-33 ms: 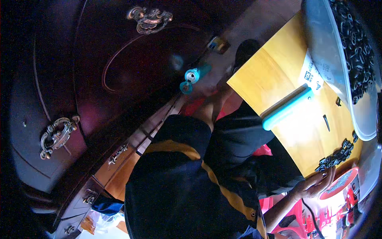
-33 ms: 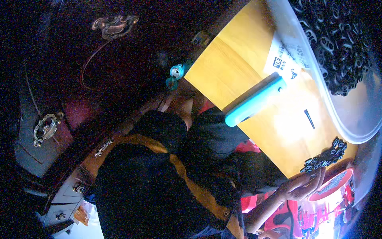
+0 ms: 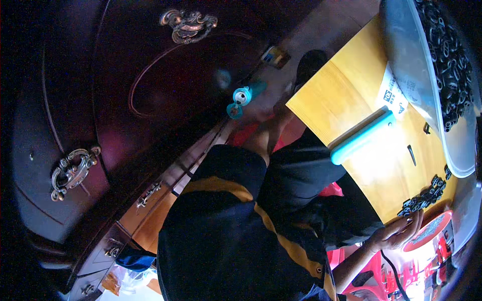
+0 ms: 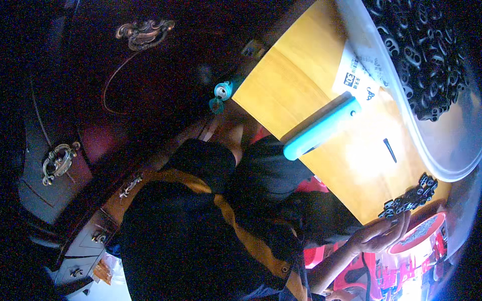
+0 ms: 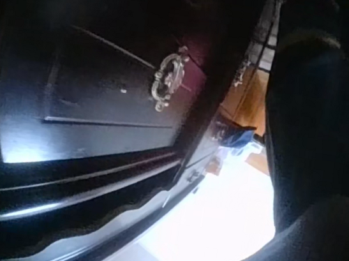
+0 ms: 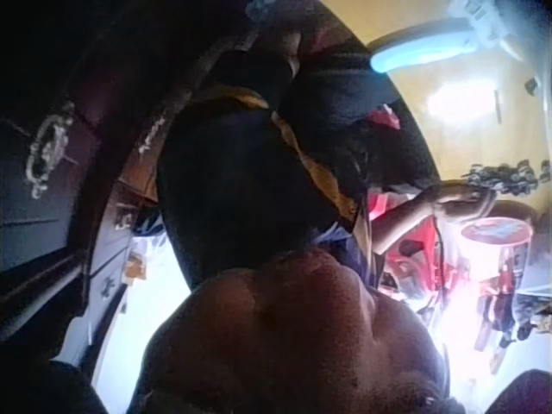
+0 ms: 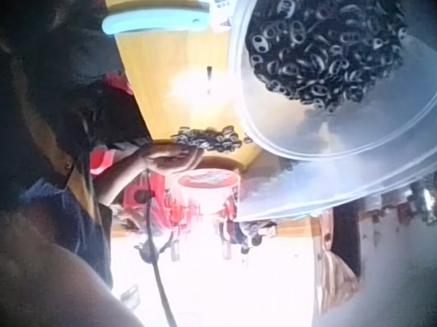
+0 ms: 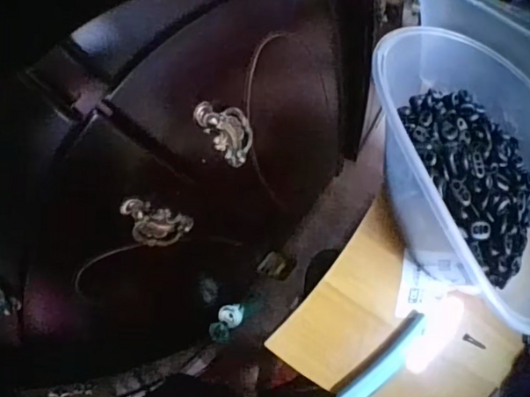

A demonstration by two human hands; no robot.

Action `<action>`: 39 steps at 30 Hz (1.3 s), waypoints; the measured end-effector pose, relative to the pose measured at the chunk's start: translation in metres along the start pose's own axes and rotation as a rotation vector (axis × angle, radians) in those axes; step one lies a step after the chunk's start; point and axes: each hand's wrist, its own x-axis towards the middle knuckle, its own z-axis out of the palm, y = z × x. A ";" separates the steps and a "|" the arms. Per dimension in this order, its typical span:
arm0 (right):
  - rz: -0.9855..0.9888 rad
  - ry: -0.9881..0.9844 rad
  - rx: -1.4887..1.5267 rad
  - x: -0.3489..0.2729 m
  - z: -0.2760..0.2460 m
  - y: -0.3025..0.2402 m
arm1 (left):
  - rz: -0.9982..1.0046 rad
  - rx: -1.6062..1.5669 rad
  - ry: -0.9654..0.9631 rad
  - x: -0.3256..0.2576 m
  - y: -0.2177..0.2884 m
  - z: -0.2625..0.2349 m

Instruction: Manually inserting metal pins into small black plastic components at a workshop table.

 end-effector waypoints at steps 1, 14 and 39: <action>0.000 0.003 0.000 -0.001 0.000 0.001 | 0.015 0.012 -0.012 0.001 0.000 -0.001; -0.110 0.016 -0.004 0.001 -0.008 0.006 | 0.174 0.164 -0.095 -0.003 -0.037 0.012; -0.335 -0.338 1.943 -0.079 -0.232 -0.126 | 0.274 0.705 0.009 -0.173 0.043 -0.130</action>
